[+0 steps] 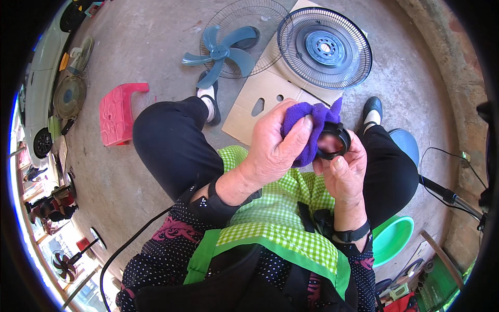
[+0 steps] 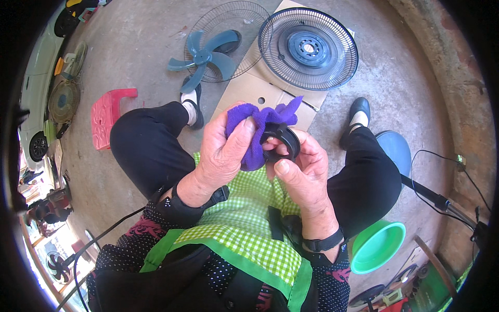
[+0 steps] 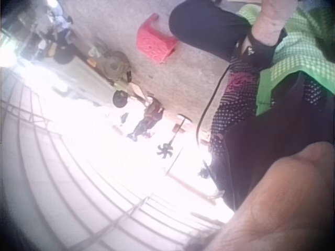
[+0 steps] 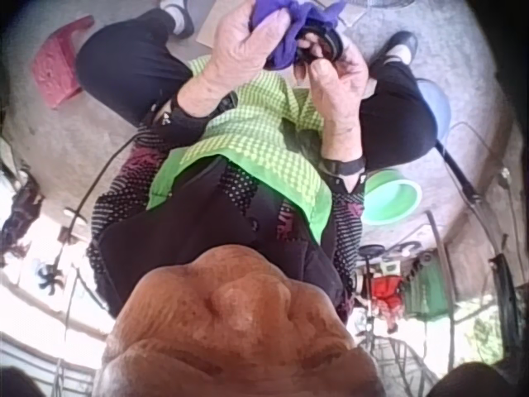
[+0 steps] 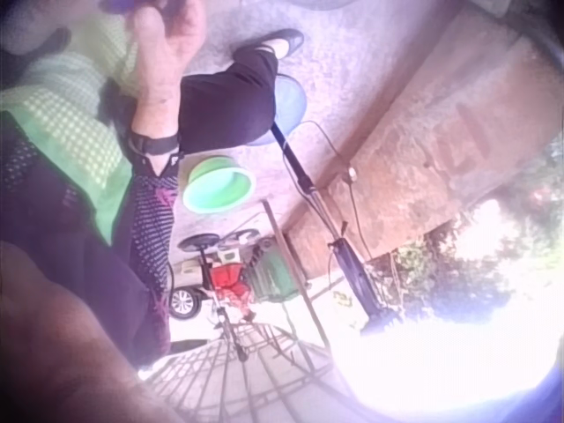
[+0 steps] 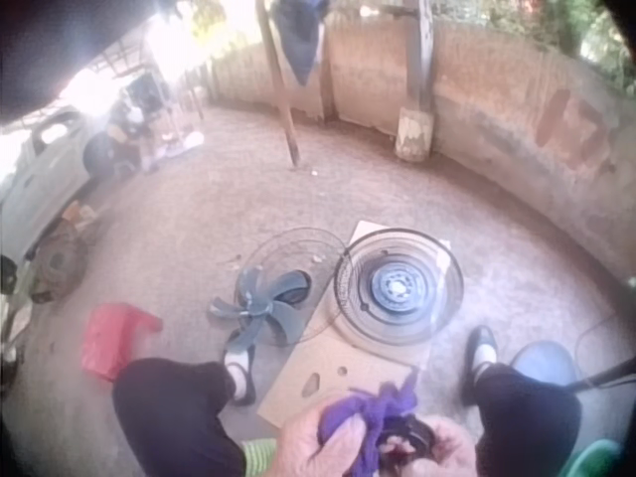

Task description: The person sits on the floor and wipes a fan blade and a small black plastic ring with a purple cloth. They rotate the blade to clean all surfaces and then clean the ring before placing both items on a cardboard sheet.

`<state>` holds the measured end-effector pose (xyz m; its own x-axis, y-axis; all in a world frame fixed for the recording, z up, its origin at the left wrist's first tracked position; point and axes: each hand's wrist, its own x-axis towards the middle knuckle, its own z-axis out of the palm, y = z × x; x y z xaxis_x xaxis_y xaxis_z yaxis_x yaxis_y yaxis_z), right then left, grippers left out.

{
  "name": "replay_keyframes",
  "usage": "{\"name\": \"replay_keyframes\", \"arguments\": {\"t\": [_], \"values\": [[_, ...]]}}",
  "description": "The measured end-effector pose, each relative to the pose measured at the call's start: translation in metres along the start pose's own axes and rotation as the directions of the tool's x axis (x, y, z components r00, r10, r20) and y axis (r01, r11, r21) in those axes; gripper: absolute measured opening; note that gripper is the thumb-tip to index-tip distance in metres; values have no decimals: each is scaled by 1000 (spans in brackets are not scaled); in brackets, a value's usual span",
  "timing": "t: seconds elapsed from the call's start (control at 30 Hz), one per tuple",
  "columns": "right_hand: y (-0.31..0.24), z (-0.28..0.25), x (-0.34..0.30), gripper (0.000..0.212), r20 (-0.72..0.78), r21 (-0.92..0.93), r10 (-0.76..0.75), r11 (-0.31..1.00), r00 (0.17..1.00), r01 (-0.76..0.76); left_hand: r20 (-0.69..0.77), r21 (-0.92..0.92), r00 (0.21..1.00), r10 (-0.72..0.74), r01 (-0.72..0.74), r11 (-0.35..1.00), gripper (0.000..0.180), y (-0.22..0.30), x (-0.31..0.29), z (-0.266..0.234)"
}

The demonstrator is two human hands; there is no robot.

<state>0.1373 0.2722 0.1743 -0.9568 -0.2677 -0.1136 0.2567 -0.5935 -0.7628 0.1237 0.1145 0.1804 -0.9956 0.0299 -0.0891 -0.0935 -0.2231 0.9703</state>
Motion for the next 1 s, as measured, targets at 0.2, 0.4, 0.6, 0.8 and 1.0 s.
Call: {"name": "replay_keyframes", "arguments": {"t": [0.2, 0.4, 0.6, 0.8, 1.0], "values": [[1, -1, 2, 26, 28, -19, -87, 996, 996, 87, -84, -29, 994, -65, 63, 998, 20, -1, 3, 6], [-2, -8, 2, 19, 43, -638, -181, 752, 983, 166, 119, 128, 945, 303, -318, 940, 29, 18, 21, -12], [2, -10, 2, 21, 54, -642, -220, 739, 974, 203, 464, 476, 863, 198, -431, 767, 31, 19, 23, -18], [-5, -12, 0, 25, 77, -453, -179, 870, 981, 194, 283, 147, 959, -20, -22, 989, 29, 15, 10, -13], [2, -13, 2, 17, 15, -291, -226, 931, 974, 220, 151, -34, 986, -76, 82, 996, 28, 6, 5, -8]]}}
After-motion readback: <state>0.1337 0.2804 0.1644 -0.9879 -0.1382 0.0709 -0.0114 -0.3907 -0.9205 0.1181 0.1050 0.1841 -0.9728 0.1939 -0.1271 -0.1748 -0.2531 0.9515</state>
